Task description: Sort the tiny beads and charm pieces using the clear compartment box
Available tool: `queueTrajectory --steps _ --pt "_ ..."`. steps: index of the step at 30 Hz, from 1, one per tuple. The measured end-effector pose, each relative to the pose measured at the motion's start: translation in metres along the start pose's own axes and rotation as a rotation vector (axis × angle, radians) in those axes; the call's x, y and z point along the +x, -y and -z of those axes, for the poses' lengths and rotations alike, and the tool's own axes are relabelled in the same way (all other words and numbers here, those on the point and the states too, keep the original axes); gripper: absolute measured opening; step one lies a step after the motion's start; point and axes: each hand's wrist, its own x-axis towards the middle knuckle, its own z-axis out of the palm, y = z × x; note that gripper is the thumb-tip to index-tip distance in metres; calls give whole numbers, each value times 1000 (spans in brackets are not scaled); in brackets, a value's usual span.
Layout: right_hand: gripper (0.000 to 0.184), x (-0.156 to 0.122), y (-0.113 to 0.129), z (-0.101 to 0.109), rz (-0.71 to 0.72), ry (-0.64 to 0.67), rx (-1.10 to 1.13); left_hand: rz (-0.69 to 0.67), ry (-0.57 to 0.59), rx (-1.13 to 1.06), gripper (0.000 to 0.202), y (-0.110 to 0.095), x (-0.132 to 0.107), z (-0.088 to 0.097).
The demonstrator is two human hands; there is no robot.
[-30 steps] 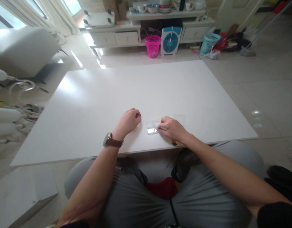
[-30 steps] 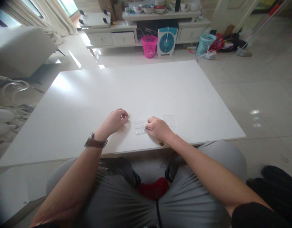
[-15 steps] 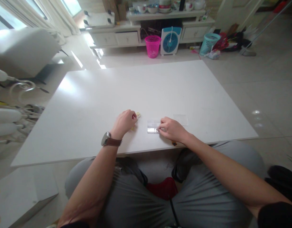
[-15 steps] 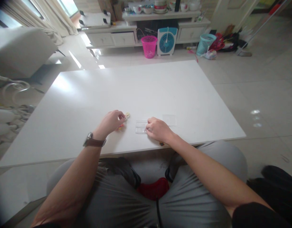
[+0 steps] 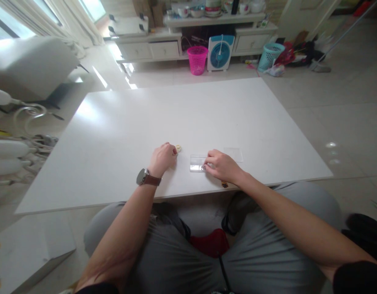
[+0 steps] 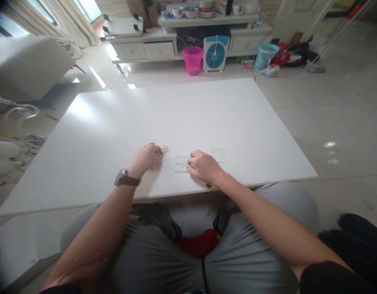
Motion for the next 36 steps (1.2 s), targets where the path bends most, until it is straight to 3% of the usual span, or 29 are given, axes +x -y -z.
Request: queueTrajectory --steps 16,19,22,28,36 --pt "15 1 2 1 -5 -4 17 -69 77 109 18 -9 0 -3" --pt "15 1 2 2 -2 -6 28 -116 38 -59 17 -9 1 -4" --pt "13 1 2 3 6 -37 54 -203 22 -360 16 -13 0 -1" --pt "9 1 5 2 24 -204 230 -282 169 -807 26 -29 -6 9" --pt "6 3 8 1 15 -307 348 -363 359 -994 30 -43 -13 8"
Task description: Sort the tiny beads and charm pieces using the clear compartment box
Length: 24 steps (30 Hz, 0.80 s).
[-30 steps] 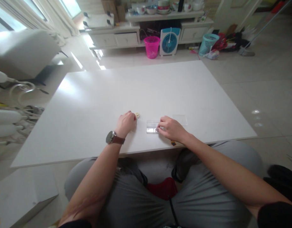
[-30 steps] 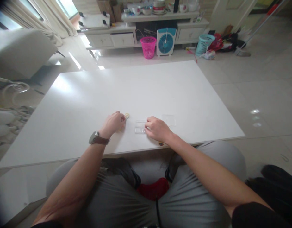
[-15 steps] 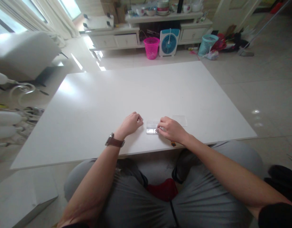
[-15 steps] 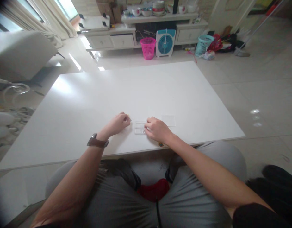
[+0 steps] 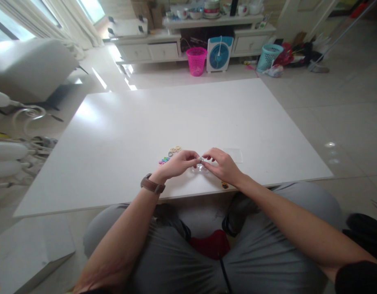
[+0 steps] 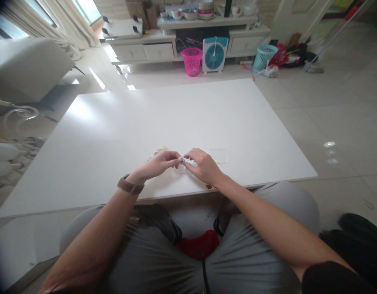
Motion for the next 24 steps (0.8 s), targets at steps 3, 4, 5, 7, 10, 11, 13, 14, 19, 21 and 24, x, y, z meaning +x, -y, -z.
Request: queueTrajectory --steps 3,4,5,7,10,11,13,14,19,21,24 --pt "5 0 1 0 18 -8 7 -6 25 -21 32 0 0 -3" --pt "6 0 2 0 20 -10 12 -7 29 -30 31 1 0 -3" --pt "7 0 3 0 20 -15 18 -7 33 -39 31 1 0 -3" --pt "8 -1 4 0 18 -28 33 -3 40 -54 30 2 0 -3" --pt "8 -1 4 1 11 -57 33 0 54 -75 29 2 0 -4" --pt "8 -1 4 0 11 -61 29 1 56 -84 29 2 0 -4" --pt "9 -1 3 0 22 -57 29 6 63 -96 29 2 1 -5" --pt "10 -1 3 0 34 -54 35 8 65 -103 29 2 1 -5" --pt "11 -1 1 0 71 -53 68 10 73 -160 27 2 2 -5" --pt "12 0 1 0 77 -45 69 16 75 -172 27 2 1 -5" --pt "14 0 1 -1 86 -28 64 30 78 -177 29 0 1 -5"
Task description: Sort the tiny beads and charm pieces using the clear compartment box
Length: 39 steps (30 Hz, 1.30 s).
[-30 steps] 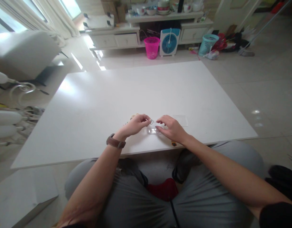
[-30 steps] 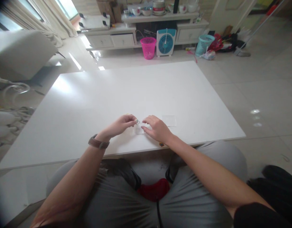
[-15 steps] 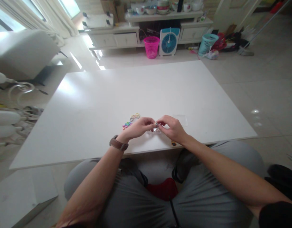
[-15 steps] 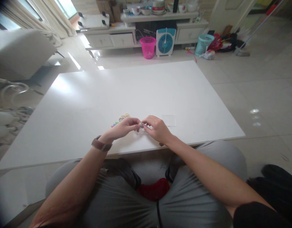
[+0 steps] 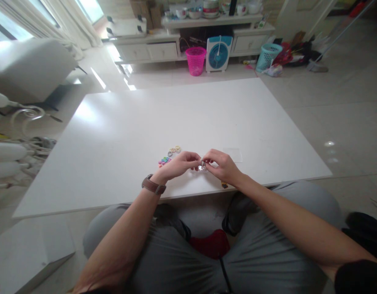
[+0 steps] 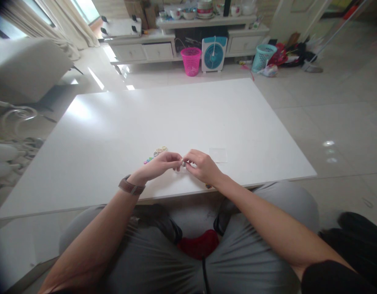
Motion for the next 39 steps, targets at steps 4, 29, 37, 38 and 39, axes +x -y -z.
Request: queueTrajectory --steps 4,29,37,38,39 --pt "16 -1 -1 -1 -5 16 -2 16 -14 -26 28 0 -1 -1" --pt "16 -1 1 1 -20 67 -63 88 -32 -109 35 2 -1 -1" --pt "15 -2 -1 1 -34 75 -37 115 -43 -47 37 -2 -1 -2" --pt "15 -2 -1 1 -42 69 -37 112 -46 -43 36 -2 -1 -2" --pt "14 -2 -1 1 -54 59 -36 105 -51 -41 35 -2 -1 -1"
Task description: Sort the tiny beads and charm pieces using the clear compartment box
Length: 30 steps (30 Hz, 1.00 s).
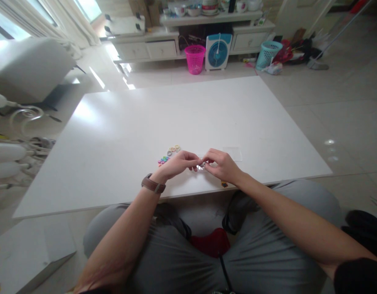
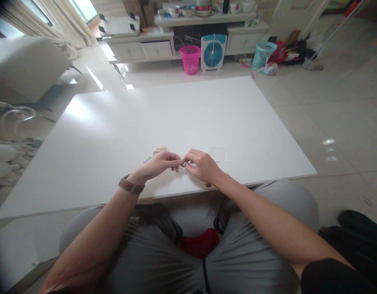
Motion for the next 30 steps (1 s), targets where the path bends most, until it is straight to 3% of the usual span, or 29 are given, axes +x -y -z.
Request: queueTrajectory --steps 6,12,20,30 --pt "12 2 2 1 -68 -67 31 -44 -56 -4 26 4 2 1" --pt "10 5 6 3 -146 -90 94 -47 -85 -16 30 5 3 0" --pt "6 6 10 1 -306 -122 225 6 -46 -215 30 7 2 -3" --pt "7 8 10 2 -324 -147 239 44 -14 -382 28 4 1 -5"
